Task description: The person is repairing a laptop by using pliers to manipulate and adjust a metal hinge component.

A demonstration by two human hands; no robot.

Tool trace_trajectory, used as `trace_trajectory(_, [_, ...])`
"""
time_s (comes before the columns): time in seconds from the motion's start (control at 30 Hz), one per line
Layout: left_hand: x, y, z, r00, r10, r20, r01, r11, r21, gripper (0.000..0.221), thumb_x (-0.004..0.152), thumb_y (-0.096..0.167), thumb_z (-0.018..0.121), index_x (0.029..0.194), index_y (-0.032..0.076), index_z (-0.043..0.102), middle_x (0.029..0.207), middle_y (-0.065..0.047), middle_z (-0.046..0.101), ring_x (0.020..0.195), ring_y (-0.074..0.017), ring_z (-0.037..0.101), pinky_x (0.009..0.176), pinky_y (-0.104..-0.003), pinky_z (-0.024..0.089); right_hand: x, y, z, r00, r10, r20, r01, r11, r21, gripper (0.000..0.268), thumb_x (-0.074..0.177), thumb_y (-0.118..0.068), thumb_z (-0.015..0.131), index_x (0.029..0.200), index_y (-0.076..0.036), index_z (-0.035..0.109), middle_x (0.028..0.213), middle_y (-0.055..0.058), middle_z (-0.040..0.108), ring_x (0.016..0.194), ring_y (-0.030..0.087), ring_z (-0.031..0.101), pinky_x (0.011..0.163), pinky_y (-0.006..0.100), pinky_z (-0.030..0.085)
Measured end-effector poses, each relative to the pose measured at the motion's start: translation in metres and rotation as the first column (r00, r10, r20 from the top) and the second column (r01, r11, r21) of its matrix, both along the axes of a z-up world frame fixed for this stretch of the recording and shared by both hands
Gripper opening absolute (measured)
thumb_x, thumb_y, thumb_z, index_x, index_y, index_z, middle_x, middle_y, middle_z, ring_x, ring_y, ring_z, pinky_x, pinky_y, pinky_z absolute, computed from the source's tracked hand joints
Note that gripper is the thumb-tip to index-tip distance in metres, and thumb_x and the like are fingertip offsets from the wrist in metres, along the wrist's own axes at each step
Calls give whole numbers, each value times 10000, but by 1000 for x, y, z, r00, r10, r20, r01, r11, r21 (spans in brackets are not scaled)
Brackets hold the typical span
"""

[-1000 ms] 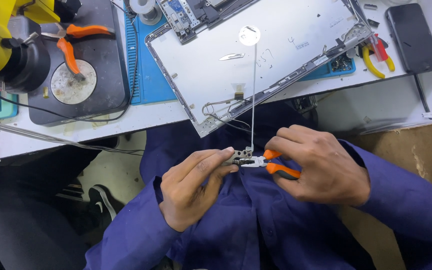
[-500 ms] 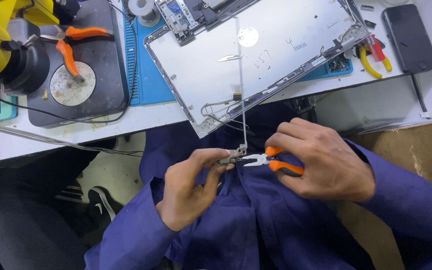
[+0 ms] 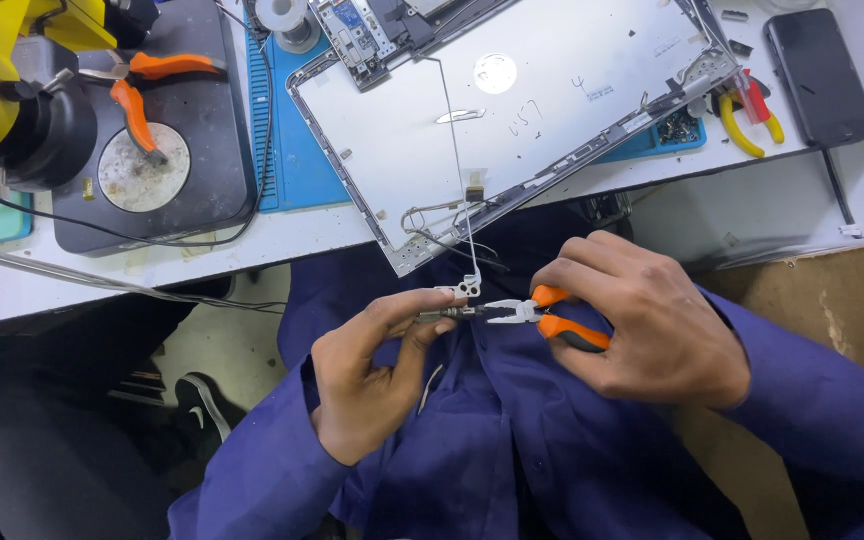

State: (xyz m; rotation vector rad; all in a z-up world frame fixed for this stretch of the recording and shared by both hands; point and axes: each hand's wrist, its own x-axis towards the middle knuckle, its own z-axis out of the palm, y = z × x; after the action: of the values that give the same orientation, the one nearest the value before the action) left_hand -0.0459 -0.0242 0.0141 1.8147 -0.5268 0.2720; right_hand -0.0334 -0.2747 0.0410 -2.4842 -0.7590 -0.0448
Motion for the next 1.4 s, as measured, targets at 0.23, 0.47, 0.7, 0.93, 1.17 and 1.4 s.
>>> trace_trajectory(0.23, [-2, 1, -9, 995, -31, 94, 21, 994, 103, 194, 1012, -10, 639, 1180, 67, 698, 1120, -66, 783, 973, -164, 815, 917, -255, 672, -5, 5, 0, 986, -4, 164, 13, 998, -56, 264, 731, -144, 744, 969, -74, 653, 875, 58, 597, 750, 248, 530, 656, 379, 464])
trace_trajectory(0.47, [-3, 0, -12, 985, -73, 153, 57, 992, 111, 250, 985, -103, 633, 1181, 44, 685, 1136, -106, 777, 980, -185, 819, 883, -240, 686, -3, 5, -3, 977, 6, 214, 13, 996, -89, 236, 757, -155, 752, 962, -95, 654, 855, 47, 567, 733, 252, 515, 665, 387, 459])
trace_trajectory(0.7, [-3, 1, -13, 976, -93, 199, 66, 988, 137, 285, 970, -130, 629, 1185, 50, 682, 1146, -126, 778, 953, -181, 825, 867, -241, 675, 1, 2, -7, 981, 25, 192, -11, 997, -71, 232, 755, -157, 772, 945, -113, 645, 845, 34, 572, 743, 251, 533, 652, 379, 457])
trace_trajectory(0.93, [-2, -1, -12, 974, -70, 215, 44, 991, 125, 225, 981, -93, 658, 1157, 44, 687, 1100, -107, 786, 965, -187, 821, 848, -236, 671, 4, 3, -9, 985, 34, 171, -28, 999, -36, 222, 765, -147, 758, 958, -104, 658, 869, 42, 595, 773, 245, 553, 669, 374, 476])
trace_trajectory(1.17, [9, 1, -20, 954, -10, 299, -33, 990, 139, 186, 1008, -16, 665, 1185, 41, 676, 1105, -77, 785, 966, -186, 824, 848, -252, 669, 17, 3, -9, 979, 42, 202, -37, 999, -25, 254, 751, -138, 761, 980, -96, 659, 878, 47, 598, 783, 252, 558, 670, 380, 476])
trace_trajectory(1.4, [62, 3, 1, 950, 45, 311, -116, 969, 217, 334, 1105, 114, 648, 1406, 99, 503, 1195, -54, 789, 1088, -177, 815, 869, -229, 659, 63, 4, 3, 964, 15, 264, -11, 1000, -19, 202, 759, -68, 733, 919, -79, 610, 792, 73, 577, 708, 263, 530, 578, 394, 419])
